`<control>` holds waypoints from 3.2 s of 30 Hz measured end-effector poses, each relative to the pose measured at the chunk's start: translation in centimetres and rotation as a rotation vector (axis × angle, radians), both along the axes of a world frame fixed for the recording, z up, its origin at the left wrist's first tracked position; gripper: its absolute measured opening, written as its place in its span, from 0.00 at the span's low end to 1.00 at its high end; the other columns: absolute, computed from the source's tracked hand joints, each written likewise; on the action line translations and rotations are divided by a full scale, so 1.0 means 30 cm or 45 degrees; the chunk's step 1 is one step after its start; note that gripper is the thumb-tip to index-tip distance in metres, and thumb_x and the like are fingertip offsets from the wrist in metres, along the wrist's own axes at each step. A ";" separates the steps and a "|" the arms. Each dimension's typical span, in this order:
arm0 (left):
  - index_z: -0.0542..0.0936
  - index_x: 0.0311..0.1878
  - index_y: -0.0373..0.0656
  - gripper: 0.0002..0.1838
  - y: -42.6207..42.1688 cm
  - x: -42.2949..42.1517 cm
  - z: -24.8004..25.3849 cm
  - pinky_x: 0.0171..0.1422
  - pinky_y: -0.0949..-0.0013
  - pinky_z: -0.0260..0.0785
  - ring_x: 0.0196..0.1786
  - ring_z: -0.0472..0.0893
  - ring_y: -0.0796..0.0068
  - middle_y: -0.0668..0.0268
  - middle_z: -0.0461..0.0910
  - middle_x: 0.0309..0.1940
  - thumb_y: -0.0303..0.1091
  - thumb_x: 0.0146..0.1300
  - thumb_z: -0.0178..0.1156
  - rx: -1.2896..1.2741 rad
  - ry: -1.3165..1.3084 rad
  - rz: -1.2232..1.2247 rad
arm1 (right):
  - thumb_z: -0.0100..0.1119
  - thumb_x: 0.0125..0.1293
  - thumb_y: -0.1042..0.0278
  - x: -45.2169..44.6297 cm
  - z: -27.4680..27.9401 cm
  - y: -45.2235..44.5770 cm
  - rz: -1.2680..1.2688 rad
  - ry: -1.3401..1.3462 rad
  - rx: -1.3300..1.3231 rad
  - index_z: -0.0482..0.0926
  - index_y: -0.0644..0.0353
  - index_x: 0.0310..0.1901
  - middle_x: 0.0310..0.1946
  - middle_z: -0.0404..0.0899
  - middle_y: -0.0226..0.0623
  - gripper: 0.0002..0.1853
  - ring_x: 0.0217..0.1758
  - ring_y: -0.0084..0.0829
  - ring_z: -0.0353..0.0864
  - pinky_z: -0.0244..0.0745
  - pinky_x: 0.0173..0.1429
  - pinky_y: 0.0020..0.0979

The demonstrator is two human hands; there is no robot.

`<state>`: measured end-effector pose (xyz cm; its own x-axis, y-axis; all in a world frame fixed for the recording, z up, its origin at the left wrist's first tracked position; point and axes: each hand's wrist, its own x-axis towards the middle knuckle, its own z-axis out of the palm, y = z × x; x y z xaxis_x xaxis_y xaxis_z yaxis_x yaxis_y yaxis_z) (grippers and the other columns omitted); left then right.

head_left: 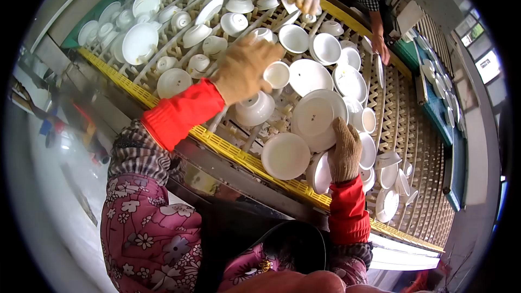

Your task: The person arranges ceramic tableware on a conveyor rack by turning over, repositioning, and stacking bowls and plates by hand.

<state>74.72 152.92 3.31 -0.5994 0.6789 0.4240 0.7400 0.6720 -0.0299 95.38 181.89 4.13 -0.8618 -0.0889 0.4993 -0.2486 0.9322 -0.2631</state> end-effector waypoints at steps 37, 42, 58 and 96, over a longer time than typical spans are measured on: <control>0.94 0.52 0.49 0.26 0.363 0.198 -0.027 0.62 0.48 0.81 0.56 0.90 0.55 0.60 0.93 0.43 0.58 0.60 0.82 -0.167 -0.175 -0.095 | 0.80 0.63 0.51 -0.108 -0.067 0.212 0.138 -0.087 0.350 0.87 0.64 0.49 0.40 0.92 0.54 0.24 0.46 0.57 0.93 0.85 0.56 0.54; 0.82 0.69 0.49 0.27 0.449 0.073 -0.275 0.65 0.53 0.81 0.63 0.87 0.54 0.58 0.87 0.60 0.43 0.67 0.74 0.169 -0.288 -0.097 | 0.77 0.64 0.52 -0.099 -0.030 0.170 -0.065 -0.305 0.282 0.88 0.60 0.43 0.33 0.91 0.52 0.18 0.42 0.58 0.92 0.85 0.52 0.55; 0.90 0.68 0.45 0.31 0.411 0.052 0.032 0.67 0.49 0.82 0.59 0.91 0.44 0.45 0.92 0.59 0.57 0.72 0.72 1.002 -1.192 0.382 | 0.80 0.62 0.54 0.151 0.117 0.157 -0.161 -0.555 0.516 0.83 0.64 0.69 0.71 0.81 0.66 0.36 0.77 0.63 0.78 0.70 0.85 0.57; 0.91 0.57 0.48 0.15 0.196 0.109 -0.125 0.61 0.48 0.82 0.60 0.92 0.50 0.55 0.94 0.52 0.46 0.79 0.69 0.482 -0.462 0.481 | 0.76 0.70 0.44 -0.117 -0.135 0.473 -0.165 -0.222 0.377 0.87 0.60 0.52 0.45 0.93 0.51 0.25 0.49 0.56 0.93 0.86 0.58 0.55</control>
<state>77.99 158.79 -0.45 -0.9180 0.2366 0.3184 0.3692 0.8032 0.4676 91.87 196.09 0.09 -0.9454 -0.0917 0.3128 -0.0982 0.9951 -0.0051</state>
